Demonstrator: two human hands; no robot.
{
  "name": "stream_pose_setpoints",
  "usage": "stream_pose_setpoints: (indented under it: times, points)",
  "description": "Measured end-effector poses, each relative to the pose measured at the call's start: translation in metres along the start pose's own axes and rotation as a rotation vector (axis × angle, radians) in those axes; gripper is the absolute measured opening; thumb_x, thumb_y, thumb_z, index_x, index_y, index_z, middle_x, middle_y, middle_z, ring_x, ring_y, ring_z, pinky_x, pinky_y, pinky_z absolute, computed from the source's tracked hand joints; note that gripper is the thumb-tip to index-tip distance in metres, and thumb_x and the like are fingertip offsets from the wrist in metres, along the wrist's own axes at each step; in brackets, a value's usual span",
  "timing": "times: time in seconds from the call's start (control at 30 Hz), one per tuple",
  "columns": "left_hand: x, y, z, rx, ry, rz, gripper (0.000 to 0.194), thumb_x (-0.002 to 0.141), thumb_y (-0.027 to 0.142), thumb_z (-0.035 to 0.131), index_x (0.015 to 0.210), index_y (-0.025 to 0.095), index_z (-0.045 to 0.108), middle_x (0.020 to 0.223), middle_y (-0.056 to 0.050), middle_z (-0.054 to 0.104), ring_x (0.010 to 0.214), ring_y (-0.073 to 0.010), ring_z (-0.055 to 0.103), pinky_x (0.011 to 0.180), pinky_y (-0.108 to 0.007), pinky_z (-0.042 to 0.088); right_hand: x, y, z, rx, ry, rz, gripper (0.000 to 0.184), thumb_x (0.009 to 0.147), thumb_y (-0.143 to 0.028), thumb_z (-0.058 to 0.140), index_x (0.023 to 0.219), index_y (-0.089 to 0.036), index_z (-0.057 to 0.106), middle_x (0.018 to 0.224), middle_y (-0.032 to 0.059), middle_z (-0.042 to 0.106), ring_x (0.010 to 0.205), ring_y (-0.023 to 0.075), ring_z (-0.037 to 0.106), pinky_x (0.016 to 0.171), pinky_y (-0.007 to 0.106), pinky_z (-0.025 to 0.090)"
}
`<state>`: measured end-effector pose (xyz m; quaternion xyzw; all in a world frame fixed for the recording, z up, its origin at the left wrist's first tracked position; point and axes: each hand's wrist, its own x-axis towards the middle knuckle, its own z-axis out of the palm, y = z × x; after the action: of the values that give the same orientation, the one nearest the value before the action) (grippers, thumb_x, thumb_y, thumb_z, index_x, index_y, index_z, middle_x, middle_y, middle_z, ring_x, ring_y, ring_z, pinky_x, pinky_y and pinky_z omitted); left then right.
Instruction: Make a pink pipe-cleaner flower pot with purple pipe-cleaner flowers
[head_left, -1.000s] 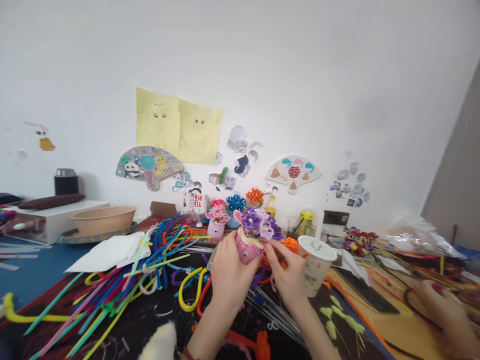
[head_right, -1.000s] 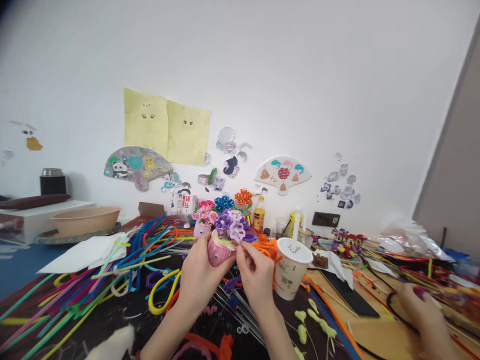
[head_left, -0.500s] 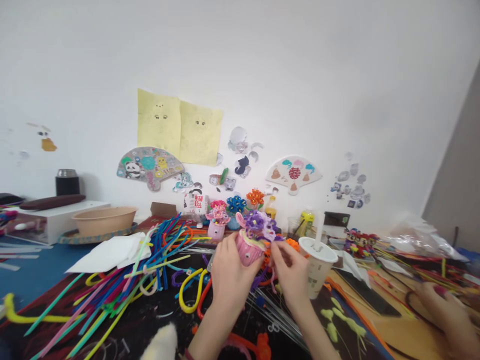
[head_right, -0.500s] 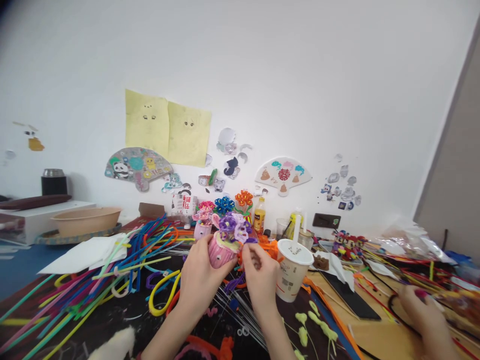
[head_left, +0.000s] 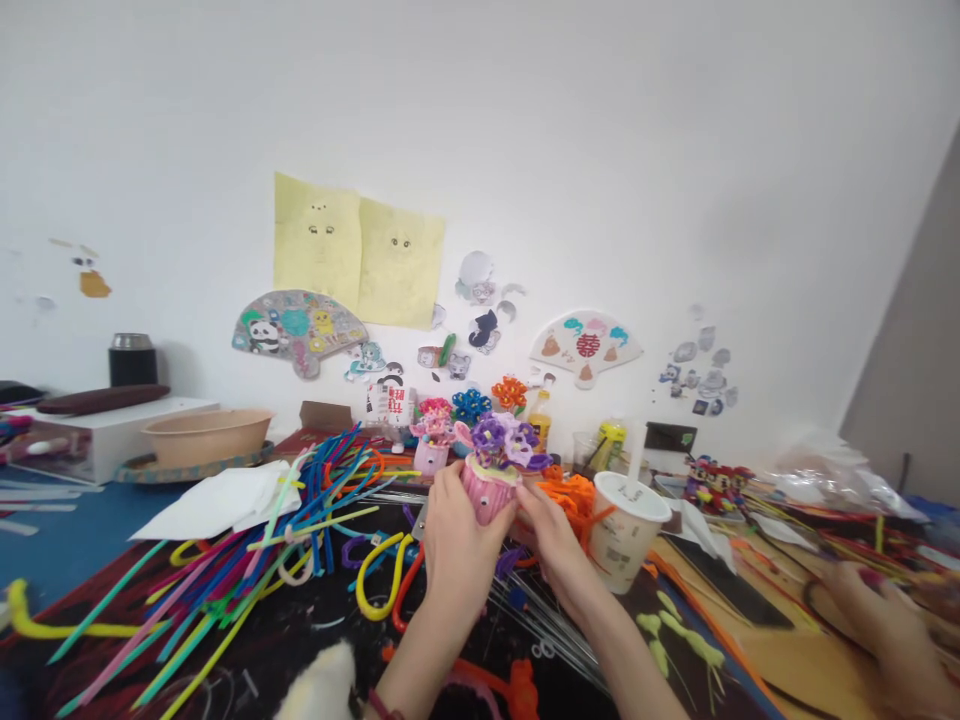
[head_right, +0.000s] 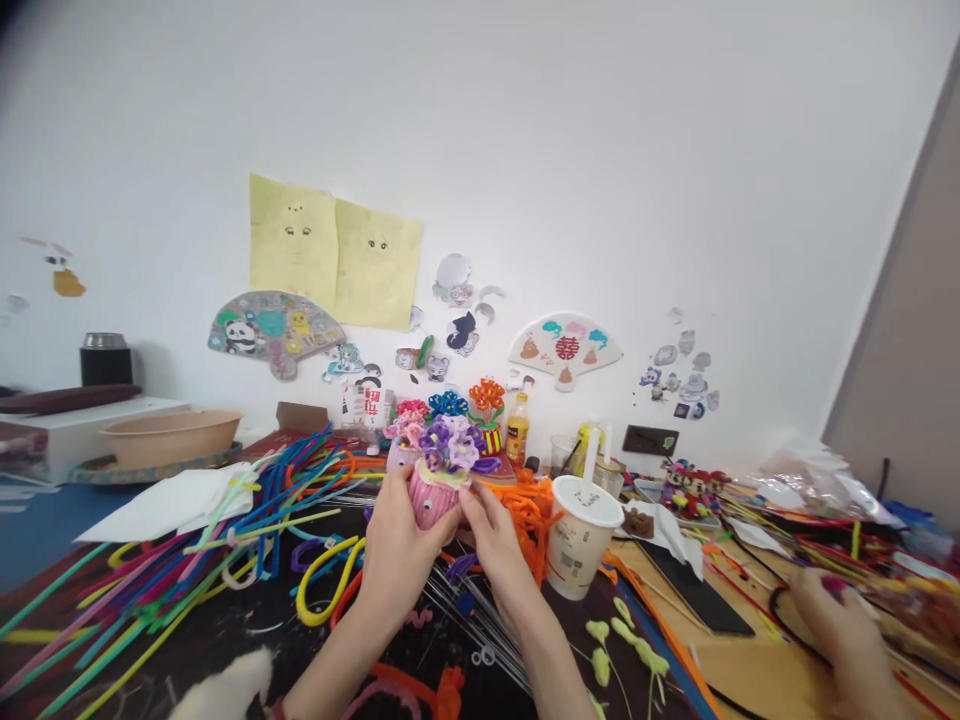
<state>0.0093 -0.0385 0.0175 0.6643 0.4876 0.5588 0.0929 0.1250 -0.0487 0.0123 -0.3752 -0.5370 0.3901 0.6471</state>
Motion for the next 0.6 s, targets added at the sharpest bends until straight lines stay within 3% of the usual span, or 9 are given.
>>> stream_pose_setpoints:
  times: [0.2,0.3,0.4,0.5,0.6]
  points:
    - [-0.006,-0.002,0.01,-0.025,-0.123,0.052,0.052,0.067,0.024,0.062,0.115,0.016,0.045,0.111,-0.011,0.054,0.105,-0.0263,0.051,0.089,-0.041,0.042,-0.002,0.008,0.003,-0.032,0.021,0.048,0.048,0.063,-0.035,0.075,0.105,-0.017,0.062,0.104,0.0085,0.07,0.099,0.0259,0.063,0.084,0.038,0.051]
    - [0.002,-0.009,0.008,-0.091,-0.228,0.095,0.052,0.066,0.017,0.06,0.116,0.016,0.048,0.115,-0.011,0.056,0.108,-0.0237,0.052,0.092,-0.039,0.042,0.005,0.015,-0.01,-0.06,0.104,0.068,0.05,0.064,-0.037,0.073,0.107,-0.014,0.06,0.105,0.0108,0.069,0.098,0.027,0.064,0.086,0.04,0.051]
    - [0.016,-0.017,-0.004,-0.117,-0.2,0.003,0.036,0.07,0.012,0.054,0.106,0.018,0.058,0.106,-0.007,0.064,0.095,-0.0181,0.059,0.086,-0.033,0.045,0.014,0.022,-0.027,-0.115,0.235,0.071,0.051,0.065,-0.039,0.072,0.107,-0.012,0.06,0.105,0.0123,0.069,0.098,0.0273,0.064,0.086,0.039,0.051]
    - [0.024,-0.025,-0.015,0.09,-0.24,-0.013,0.024,0.077,0.012,0.047,0.091,0.019,0.065,0.086,-0.003,0.069,0.077,-0.015,0.062,0.074,-0.028,0.045,0.021,0.031,-0.038,-0.153,0.309,0.055,0.055,0.061,-0.037,0.075,0.108,-0.012,0.059,0.107,0.013,0.068,0.099,0.0273,0.064,0.086,0.039,0.051]
    - [0.02,-0.03,-0.014,0.291,-0.357,0.067,0.02,0.076,0.012,0.05,0.077,0.021,0.068,0.076,-0.003,0.068,0.073,-0.0168,0.06,0.071,-0.03,0.042,0.023,0.04,-0.042,-0.227,0.337,0.009,0.058,0.058,-0.037,0.076,0.108,-0.012,0.059,0.103,0.0129,0.07,0.093,0.0273,0.066,0.082,0.04,0.052]
